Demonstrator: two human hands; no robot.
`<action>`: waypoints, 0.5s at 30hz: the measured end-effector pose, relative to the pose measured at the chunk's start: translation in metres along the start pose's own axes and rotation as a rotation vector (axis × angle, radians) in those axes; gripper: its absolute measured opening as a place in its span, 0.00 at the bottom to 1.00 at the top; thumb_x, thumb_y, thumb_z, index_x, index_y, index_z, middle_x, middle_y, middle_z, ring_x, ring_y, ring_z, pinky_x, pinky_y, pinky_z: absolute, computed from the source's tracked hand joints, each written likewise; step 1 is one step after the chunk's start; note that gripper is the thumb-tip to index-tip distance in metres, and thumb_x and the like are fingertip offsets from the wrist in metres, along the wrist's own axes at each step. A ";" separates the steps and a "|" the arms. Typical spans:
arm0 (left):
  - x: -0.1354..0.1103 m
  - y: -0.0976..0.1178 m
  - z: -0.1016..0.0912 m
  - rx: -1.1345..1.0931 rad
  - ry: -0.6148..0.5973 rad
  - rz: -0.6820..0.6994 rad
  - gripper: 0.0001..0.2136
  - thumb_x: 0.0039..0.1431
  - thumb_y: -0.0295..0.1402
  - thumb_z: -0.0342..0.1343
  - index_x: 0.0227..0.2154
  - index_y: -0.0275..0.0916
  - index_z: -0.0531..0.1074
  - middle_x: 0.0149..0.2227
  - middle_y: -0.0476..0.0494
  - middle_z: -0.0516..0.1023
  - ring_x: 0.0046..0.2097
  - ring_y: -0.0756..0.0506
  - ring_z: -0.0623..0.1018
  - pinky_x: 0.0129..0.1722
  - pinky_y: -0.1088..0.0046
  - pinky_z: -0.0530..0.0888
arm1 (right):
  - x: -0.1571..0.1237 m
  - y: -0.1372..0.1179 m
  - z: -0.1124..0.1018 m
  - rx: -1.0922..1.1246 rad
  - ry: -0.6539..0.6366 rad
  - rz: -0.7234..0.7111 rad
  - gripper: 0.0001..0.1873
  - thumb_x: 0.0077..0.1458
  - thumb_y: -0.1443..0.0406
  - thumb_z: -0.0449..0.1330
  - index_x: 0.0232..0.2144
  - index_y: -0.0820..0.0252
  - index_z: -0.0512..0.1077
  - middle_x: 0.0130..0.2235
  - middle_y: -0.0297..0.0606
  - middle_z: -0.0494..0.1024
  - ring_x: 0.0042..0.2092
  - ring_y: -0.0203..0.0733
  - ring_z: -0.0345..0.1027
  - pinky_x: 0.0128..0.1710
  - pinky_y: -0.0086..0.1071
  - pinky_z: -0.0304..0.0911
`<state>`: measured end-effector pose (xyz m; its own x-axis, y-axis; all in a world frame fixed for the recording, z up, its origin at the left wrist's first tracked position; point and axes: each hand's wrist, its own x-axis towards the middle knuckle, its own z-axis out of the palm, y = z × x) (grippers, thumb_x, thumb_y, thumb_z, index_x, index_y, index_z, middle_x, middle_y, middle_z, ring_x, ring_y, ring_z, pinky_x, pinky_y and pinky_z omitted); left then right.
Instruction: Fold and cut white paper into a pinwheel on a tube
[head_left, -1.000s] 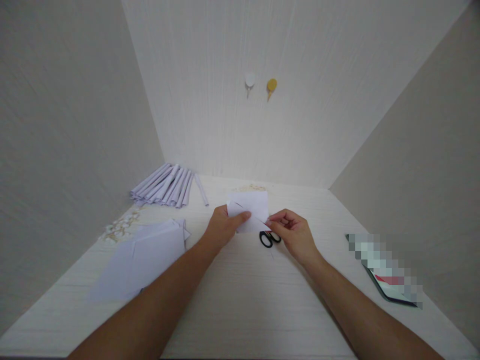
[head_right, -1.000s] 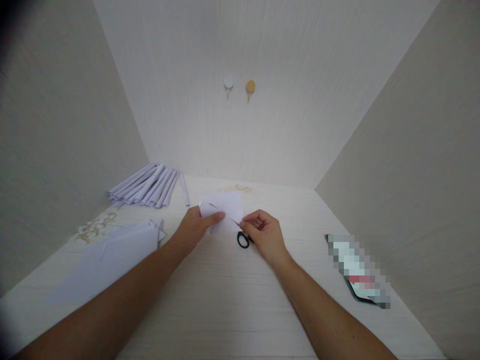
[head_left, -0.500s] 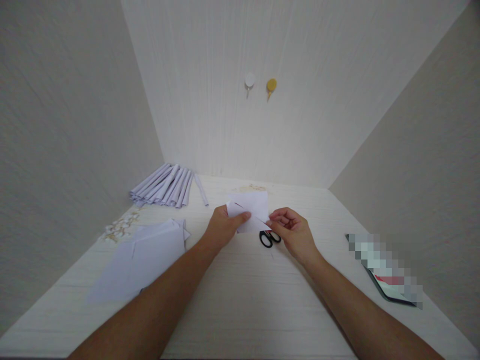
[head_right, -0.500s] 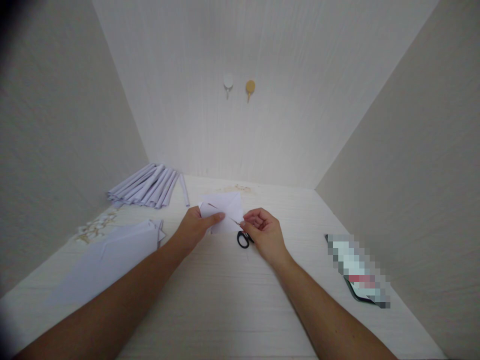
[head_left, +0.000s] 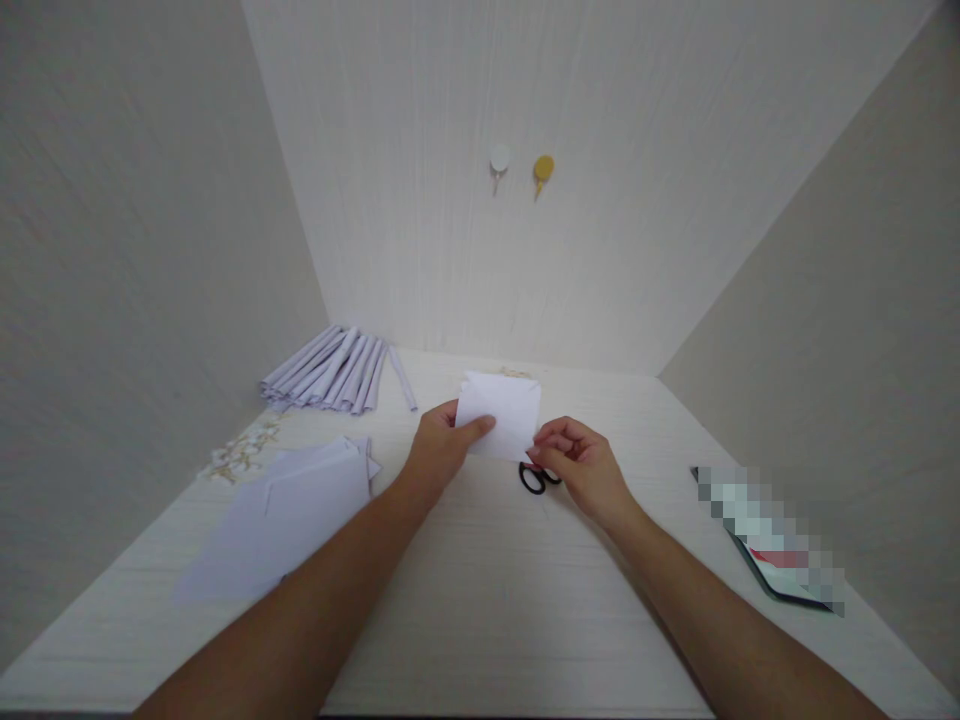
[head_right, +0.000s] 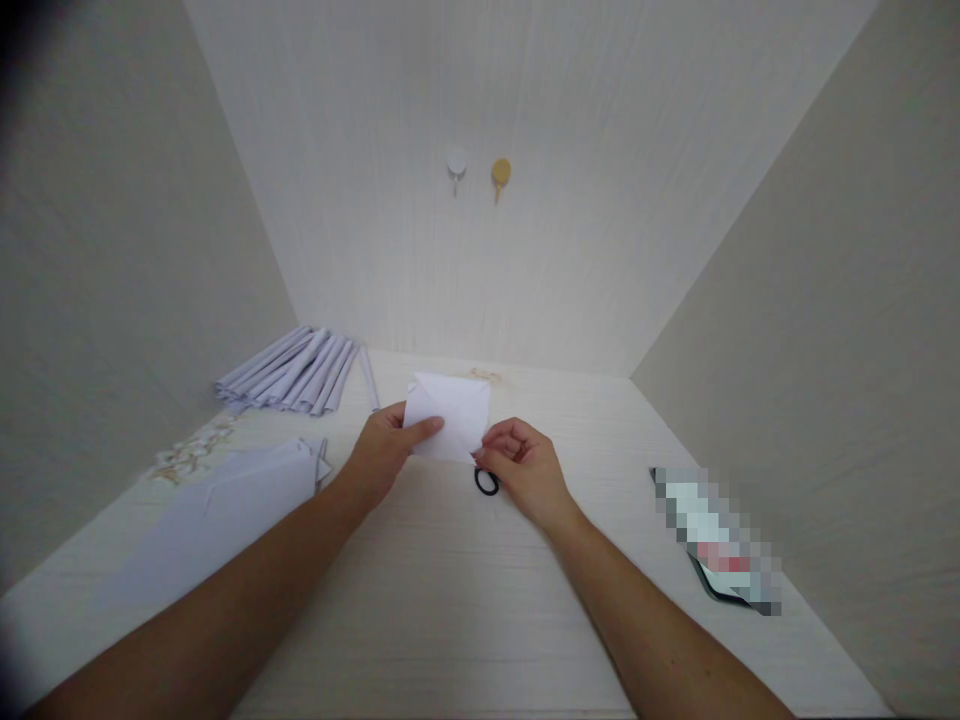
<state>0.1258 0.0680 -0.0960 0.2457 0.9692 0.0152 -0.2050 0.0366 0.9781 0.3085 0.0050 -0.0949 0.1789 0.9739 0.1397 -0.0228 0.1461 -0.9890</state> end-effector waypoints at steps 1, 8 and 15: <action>0.000 0.000 0.000 0.001 -0.006 -0.011 0.14 0.43 0.37 0.68 0.33 0.34 0.80 0.31 0.43 0.83 0.30 0.45 0.78 0.32 0.69 0.73 | 0.000 0.001 0.000 -0.005 0.022 -0.022 0.15 0.40 0.62 0.74 0.29 0.57 0.73 0.24 0.30 0.78 0.26 0.37 0.72 0.29 0.31 0.67; -0.003 0.000 0.000 0.073 -0.160 -0.121 0.12 0.39 0.33 0.69 0.29 0.34 0.80 0.28 0.43 0.81 0.27 0.46 0.77 0.28 0.72 0.70 | 0.003 0.001 -0.004 0.048 0.127 -0.141 0.20 0.42 0.64 0.73 0.39 0.53 0.72 0.28 0.28 0.78 0.28 0.35 0.69 0.29 0.28 0.64; -0.001 0.003 0.003 -0.182 -0.001 -0.059 0.20 0.36 0.32 0.73 0.35 0.36 0.76 0.32 0.45 0.82 0.31 0.47 0.79 0.32 0.72 0.74 | 0.002 0.000 -0.003 -0.030 0.093 -0.126 0.10 0.40 0.63 0.74 0.27 0.56 0.79 0.26 0.32 0.78 0.28 0.36 0.68 0.28 0.29 0.62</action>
<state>0.1275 0.0661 -0.0923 0.2636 0.9638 -0.0401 -0.3581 0.1364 0.9237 0.3120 0.0063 -0.0946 0.2686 0.9278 0.2589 0.0344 0.2594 -0.9652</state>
